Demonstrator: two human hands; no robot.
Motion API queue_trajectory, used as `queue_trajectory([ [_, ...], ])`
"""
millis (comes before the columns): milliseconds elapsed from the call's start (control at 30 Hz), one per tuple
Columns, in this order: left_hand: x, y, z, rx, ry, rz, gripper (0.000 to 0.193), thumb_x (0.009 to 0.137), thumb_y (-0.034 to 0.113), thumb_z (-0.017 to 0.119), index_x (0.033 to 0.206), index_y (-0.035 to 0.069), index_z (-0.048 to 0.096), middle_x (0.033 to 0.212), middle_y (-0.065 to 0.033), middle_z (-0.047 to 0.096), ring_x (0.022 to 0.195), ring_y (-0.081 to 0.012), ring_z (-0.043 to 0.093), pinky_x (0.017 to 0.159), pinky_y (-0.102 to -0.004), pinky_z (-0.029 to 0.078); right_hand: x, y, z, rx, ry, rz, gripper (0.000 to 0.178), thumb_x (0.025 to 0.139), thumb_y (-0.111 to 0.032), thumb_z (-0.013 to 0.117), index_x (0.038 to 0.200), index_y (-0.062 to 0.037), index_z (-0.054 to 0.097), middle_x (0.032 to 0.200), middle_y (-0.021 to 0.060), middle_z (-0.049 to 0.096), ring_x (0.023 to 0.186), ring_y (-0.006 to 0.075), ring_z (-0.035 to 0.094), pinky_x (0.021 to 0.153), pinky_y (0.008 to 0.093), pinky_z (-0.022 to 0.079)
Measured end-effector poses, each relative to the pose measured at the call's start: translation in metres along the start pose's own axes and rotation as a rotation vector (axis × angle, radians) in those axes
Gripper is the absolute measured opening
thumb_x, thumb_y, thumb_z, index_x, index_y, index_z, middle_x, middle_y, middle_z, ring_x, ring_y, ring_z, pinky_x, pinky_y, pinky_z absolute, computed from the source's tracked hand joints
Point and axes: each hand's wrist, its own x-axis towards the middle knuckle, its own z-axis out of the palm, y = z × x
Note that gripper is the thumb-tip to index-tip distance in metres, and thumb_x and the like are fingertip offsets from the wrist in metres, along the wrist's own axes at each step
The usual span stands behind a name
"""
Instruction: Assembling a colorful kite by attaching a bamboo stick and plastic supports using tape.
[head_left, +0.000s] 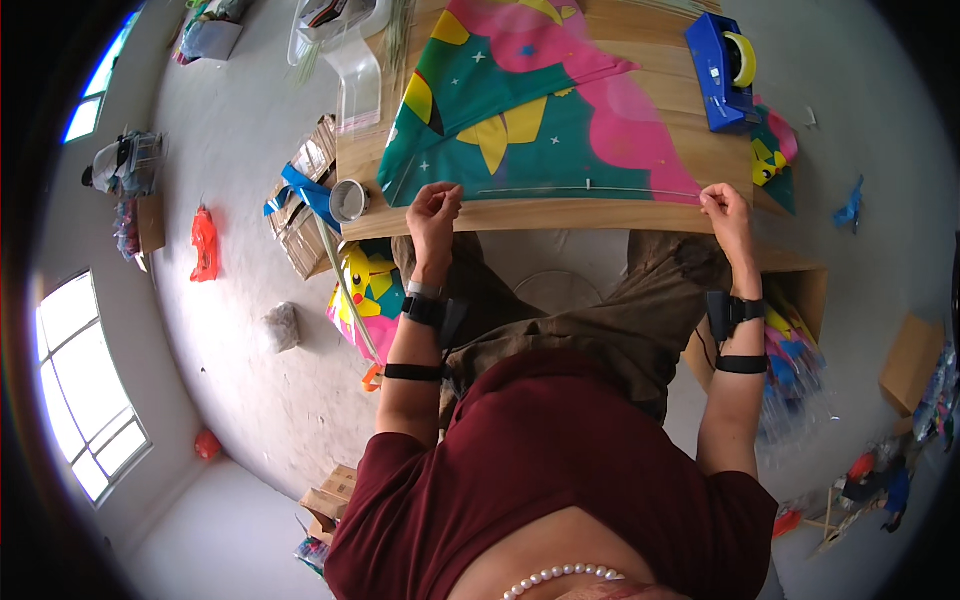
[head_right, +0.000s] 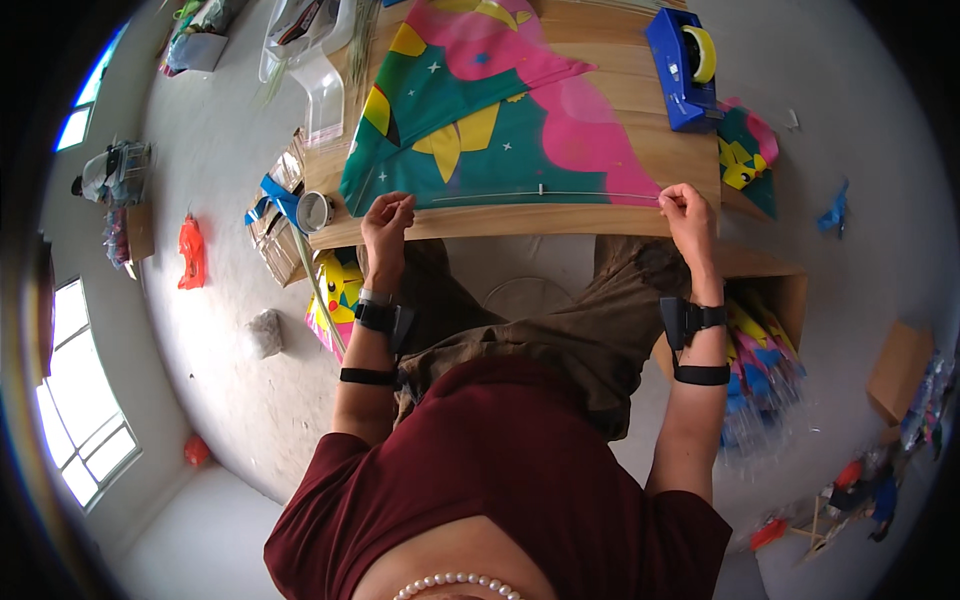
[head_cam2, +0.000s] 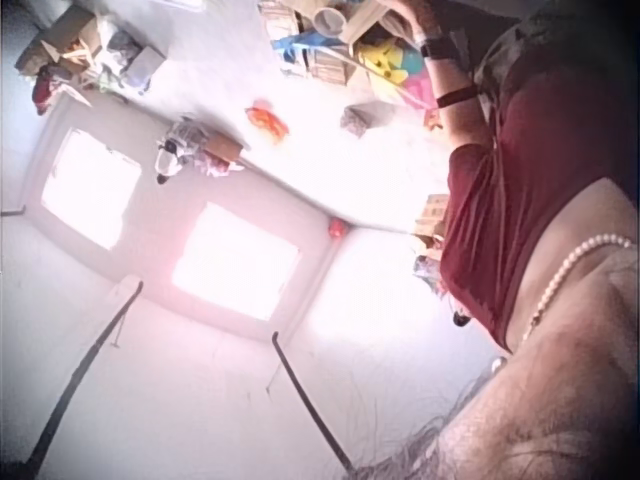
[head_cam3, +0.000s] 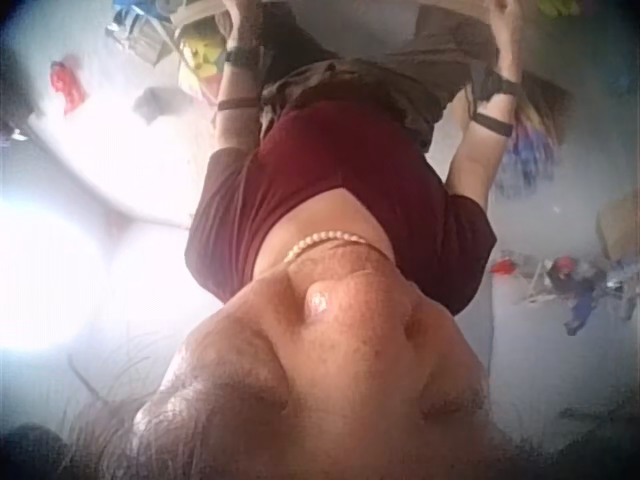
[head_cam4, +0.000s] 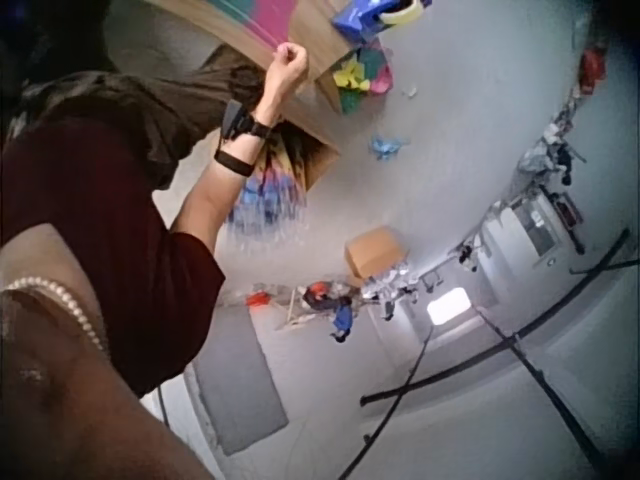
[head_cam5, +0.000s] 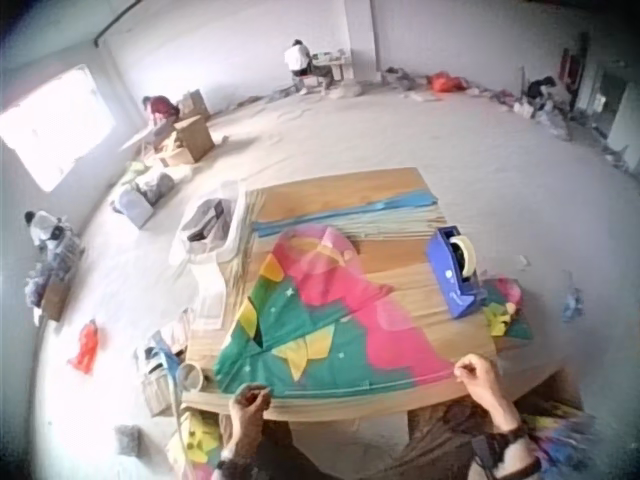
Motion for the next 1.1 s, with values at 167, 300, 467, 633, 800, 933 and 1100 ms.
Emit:
queue_trajectory([
  [167, 0.001, -0.003, 0.005, 0.035, 0.052, 0.014, 0.017, 0.092, 0.008, 0.078, 0.104, -0.001, 0.070, 0.081, 0.0004, 0.067, 0.072, -0.0057, 0.058, 0.065, -0.0221, 0.046, 0.000, 0.001, -0.004, -0.065, -0.002, -0.004, 0.005, 0.097, -0.005, 0.067, 0.098, -0.0011, 0.065, 0.083, 0.0011, 0.067, 0.076, 0.0082, 0.060, 0.074, 0.0253, 0.049],
  [300, -0.001, -0.003, 0.003, 0.078, 0.044, -0.021, 0.014, 0.093, 0.009, 0.077, 0.101, 0.000, 0.070, 0.080, 0.0017, 0.065, 0.070, -0.0048, 0.057, 0.062, -0.0213, 0.045, -0.002, -0.004, -0.006, -0.115, 0.007, 0.002, 0.007, 0.098, -0.008, 0.068, 0.100, -0.0011, 0.065, 0.083, 0.0012, 0.066, 0.078, 0.0074, 0.058, 0.075, 0.0248, 0.048],
  [467, -0.003, 0.001, 0.006, 0.038, 0.044, -0.057, 0.014, 0.093, 0.012, 0.077, 0.100, 0.003, 0.070, 0.078, 0.0033, 0.063, 0.067, -0.0037, 0.055, 0.059, -0.0204, 0.041, -0.001, 0.002, -0.004, -0.133, 0.005, -0.006, 0.008, 0.099, -0.009, 0.067, 0.102, -0.0011, 0.065, 0.083, 0.0015, 0.066, 0.077, 0.0081, 0.058, 0.074, 0.0258, 0.048],
  [633, -0.001, -0.003, 0.008, 0.072, 0.074, -0.100, 0.013, 0.093, 0.013, 0.077, 0.099, 0.004, 0.071, 0.078, 0.0037, 0.064, 0.068, -0.0036, 0.055, 0.060, -0.0207, 0.042, 0.000, 0.006, -0.004, -0.106, 0.018, 0.004, 0.008, 0.098, -0.008, 0.067, 0.102, -0.0021, 0.065, 0.082, 0.0032, 0.067, 0.075, 0.0122, 0.062, 0.073, 0.0280, 0.050],
  [800, 0.004, -0.017, 0.004, 0.216, 0.123, 0.088, 0.010, 0.093, 0.010, 0.076, 0.098, 0.002, 0.072, 0.080, 0.0020, 0.068, 0.072, -0.0036, 0.057, 0.064, -0.0215, 0.044, -0.001, 0.001, 0.008, -0.191, 0.097, -0.054, 0.014, 0.096, -0.011, 0.070, 0.107, -0.0045, 0.064, 0.084, 0.0082, 0.071, 0.075, 0.0190, 0.069, 0.070, 0.0333, 0.053],
  [933, 0.003, -0.017, 0.004, 0.277, 0.126, 0.136, 0.010, 0.094, 0.010, 0.075, 0.099, 0.002, 0.072, 0.082, 0.0015, 0.069, 0.073, -0.0034, 0.058, 0.065, -0.0212, 0.045, -0.006, -0.015, 0.009, -0.284, 0.141, -0.029, 0.021, 0.096, -0.010, 0.070, 0.113, -0.0031, 0.058, 0.087, 0.0112, 0.072, 0.079, 0.0239, 0.070, 0.072, 0.0364, 0.054],
  [1100, 0.005, -0.021, 0.006, 0.286, 0.130, 0.164, 0.011, 0.094, 0.012, 0.075, 0.099, 0.002, 0.073, 0.082, 0.0011, 0.069, 0.074, -0.0042, 0.059, 0.067, -0.0220, 0.047, -0.008, -0.022, 0.008, -0.299, 0.122, -0.039, 0.017, 0.097, -0.007, 0.067, 0.111, -0.0028, 0.057, 0.090, 0.0130, 0.071, 0.083, 0.0266, 0.071, 0.074, 0.0382, 0.055],
])
